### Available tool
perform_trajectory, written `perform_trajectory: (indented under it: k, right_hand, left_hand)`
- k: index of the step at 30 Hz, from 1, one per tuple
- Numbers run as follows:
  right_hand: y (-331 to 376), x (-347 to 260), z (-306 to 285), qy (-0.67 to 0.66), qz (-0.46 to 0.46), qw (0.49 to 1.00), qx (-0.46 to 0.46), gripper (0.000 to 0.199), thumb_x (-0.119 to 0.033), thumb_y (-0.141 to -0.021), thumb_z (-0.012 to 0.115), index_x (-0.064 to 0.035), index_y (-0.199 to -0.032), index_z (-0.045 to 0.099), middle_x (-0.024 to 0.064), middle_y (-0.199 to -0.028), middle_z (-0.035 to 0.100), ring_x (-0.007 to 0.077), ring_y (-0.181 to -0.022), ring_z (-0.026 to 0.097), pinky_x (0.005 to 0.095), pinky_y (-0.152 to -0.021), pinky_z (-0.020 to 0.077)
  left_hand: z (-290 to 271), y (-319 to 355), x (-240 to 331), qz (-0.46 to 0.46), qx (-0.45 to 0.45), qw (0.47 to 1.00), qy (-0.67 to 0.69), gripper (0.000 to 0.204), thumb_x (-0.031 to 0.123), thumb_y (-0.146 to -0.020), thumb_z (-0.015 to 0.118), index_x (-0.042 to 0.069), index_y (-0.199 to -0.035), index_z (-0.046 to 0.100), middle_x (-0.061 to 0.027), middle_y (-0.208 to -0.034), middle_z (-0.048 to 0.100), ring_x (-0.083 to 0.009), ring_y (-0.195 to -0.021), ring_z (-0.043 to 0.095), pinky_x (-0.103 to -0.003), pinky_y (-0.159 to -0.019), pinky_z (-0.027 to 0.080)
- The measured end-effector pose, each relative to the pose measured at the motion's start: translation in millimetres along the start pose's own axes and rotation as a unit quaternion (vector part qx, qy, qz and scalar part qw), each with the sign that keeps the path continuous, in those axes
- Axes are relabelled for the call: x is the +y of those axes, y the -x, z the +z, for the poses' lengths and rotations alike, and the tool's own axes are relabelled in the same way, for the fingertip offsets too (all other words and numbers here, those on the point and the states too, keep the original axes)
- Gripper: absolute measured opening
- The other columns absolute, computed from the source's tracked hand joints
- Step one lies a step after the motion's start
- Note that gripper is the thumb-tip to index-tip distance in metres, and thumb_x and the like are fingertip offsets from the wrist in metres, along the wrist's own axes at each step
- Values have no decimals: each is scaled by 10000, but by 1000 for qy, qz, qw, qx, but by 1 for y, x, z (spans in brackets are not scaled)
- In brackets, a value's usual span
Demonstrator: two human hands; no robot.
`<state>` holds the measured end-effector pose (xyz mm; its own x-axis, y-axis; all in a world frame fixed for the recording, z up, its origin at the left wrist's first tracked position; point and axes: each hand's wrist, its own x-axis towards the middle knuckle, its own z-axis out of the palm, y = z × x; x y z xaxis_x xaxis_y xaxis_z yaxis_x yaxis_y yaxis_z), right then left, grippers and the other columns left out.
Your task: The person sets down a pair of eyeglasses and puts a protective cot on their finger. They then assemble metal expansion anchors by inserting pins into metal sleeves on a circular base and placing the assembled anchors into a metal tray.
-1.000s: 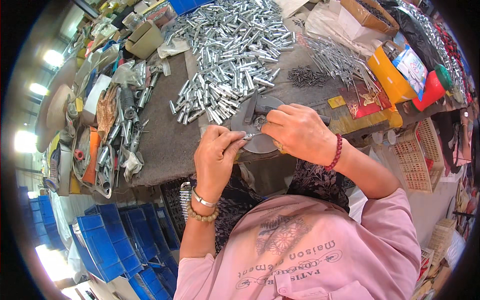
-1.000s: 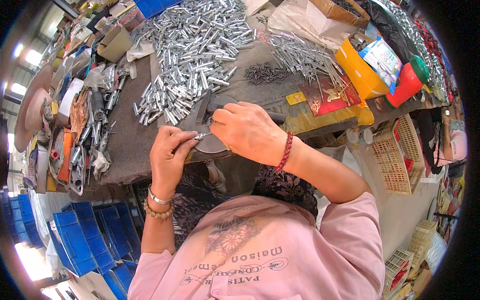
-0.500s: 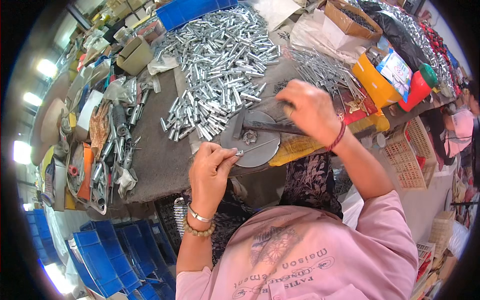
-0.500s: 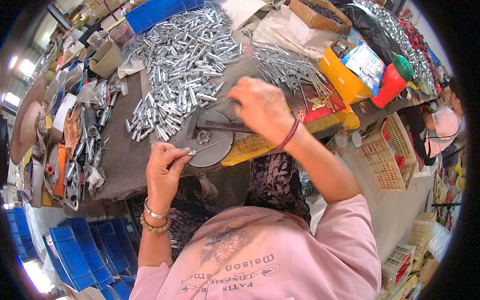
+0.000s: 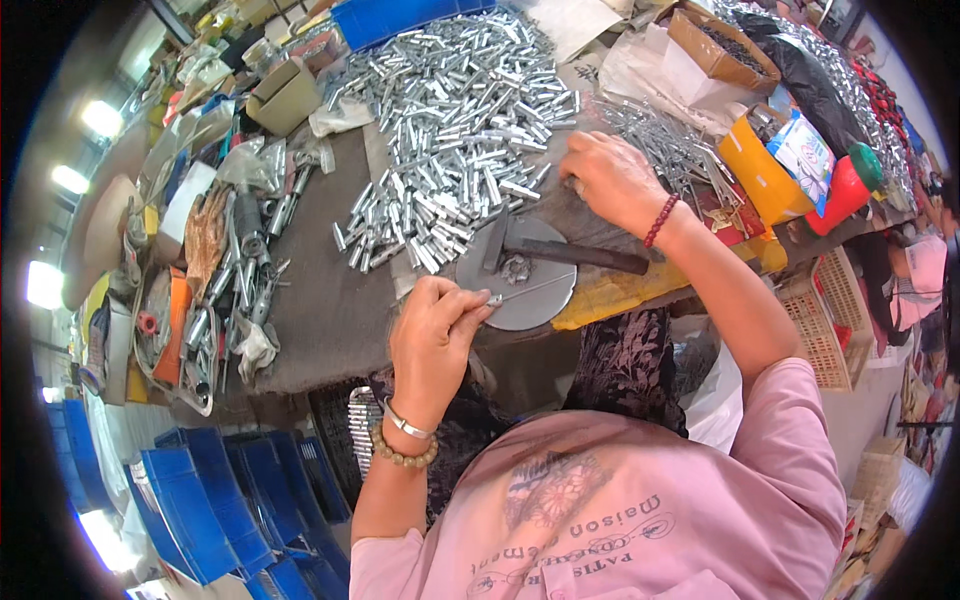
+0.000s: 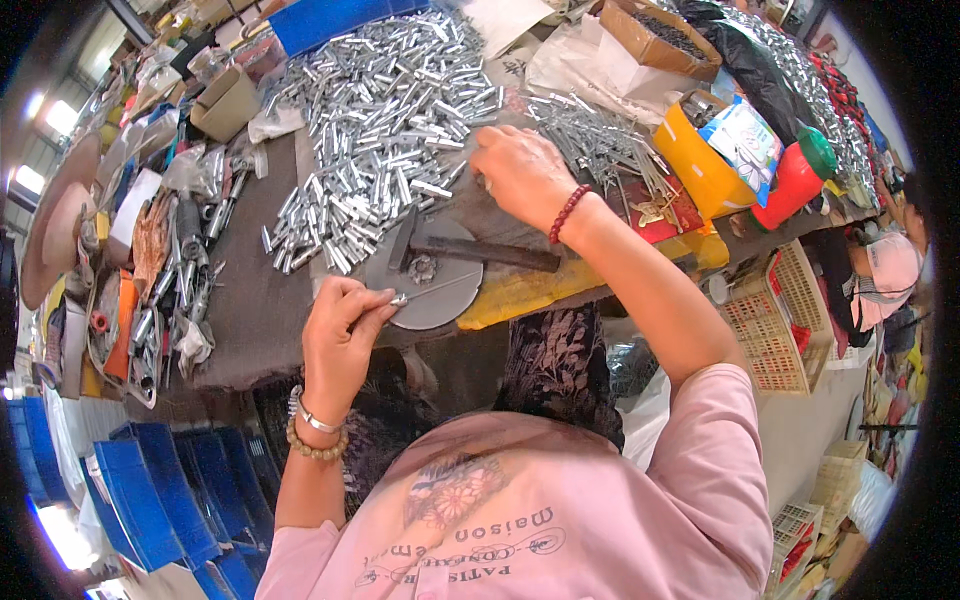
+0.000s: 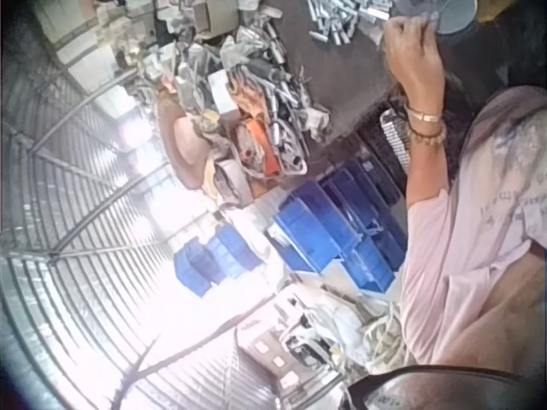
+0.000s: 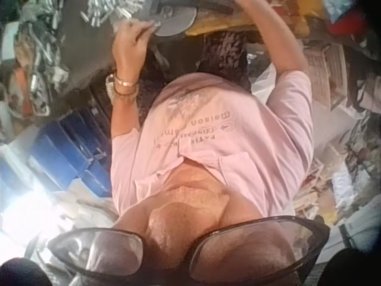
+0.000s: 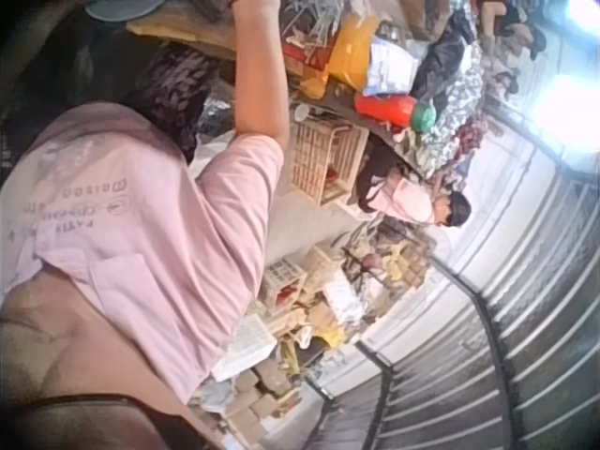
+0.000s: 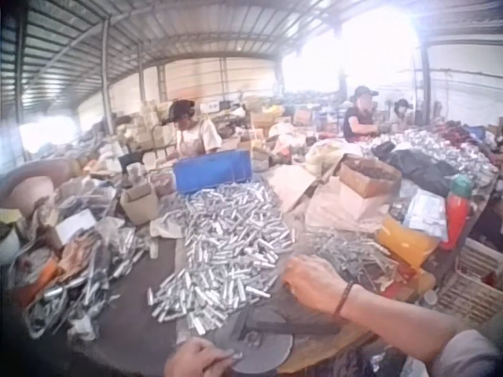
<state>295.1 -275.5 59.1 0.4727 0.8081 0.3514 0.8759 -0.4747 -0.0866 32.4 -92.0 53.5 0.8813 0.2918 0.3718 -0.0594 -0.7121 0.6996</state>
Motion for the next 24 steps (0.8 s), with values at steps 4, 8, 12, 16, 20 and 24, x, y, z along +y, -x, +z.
perform_trajectory:
  k: [4, 8, 12, 16, 20, 24]
  right_hand:
    - [12, -34, -14, -110, -18, 991, 70, 149, -19, -854, 698, -60, -997, 693, 110, -1056, 627, 343, -1073, 644, 443, -932, 526]
    - [33, -93, -21, -200, -88, 974, 52, 192, 12, -822, 694, -51, -1003, 677, 110, -1041, 617, 344, -1059, 636, 451, -920, 525]
    - [39, -110, -11, -244, -101, 963, 49, 198, -8, -810, 688, -70, -998, 678, 103, -1028, 592, 341, -1042, 629, 461, -922, 527]
    - [36, -114, -3, -228, -108, 967, 44, 236, 9, -795, 683, -78, -1014, 680, 96, -1044, 585, 335, -1038, 622, 459, -926, 521]
    - [31, -120, -14, -199, -143, 967, 75, 166, -43, -817, 673, -84, -977, 663, 96, -1034, 574, 319, -996, 614, 442, -882, 516]
    - [35, -133, -17, -14, -188, 979, 74, 75, -182, -838, 652, -118, -868, 626, 58, -940, 541, 238, -924, 586, 382, -810, 478]
  left_hand:
    - [-1, 2, -1, 18, 9, 1000, -24, 169, 8, -854, 823, 48, -1014, 790, -79, -903, 614, -227, -792, 626, -331, -704, 498]
    - [3, 3, -6, 18, 12, 999, -38, 164, 26, -857, 824, 65, -1012, 792, -75, -897, 617, -234, -789, 623, -338, -701, 500]
    - [4, 0, -7, 20, 15, 998, -50, 164, 52, -858, 827, 77, -1017, 795, -68, -903, 623, -236, -794, 632, -344, -698, 503]
    - [2, -3, -12, 19, 11, 998, -54, 160, 72, -860, 825, 78, -1017, 795, -70, -903, 623, -235, -795, 637, -349, -696, 503]
    - [-4, -3, -5, 18, 10, 997, -79, 116, 67, -861, 813, 78, -967, 767, -81, -913, 633, -280, -823, 657, -379, -708, 523]
    - [4, 2, -16, 43, 23, 996, -75, 161, 17, -809, 794, 98, -937, 742, -87, -924, 650, -317, -845, 680, -411, -720, 550]
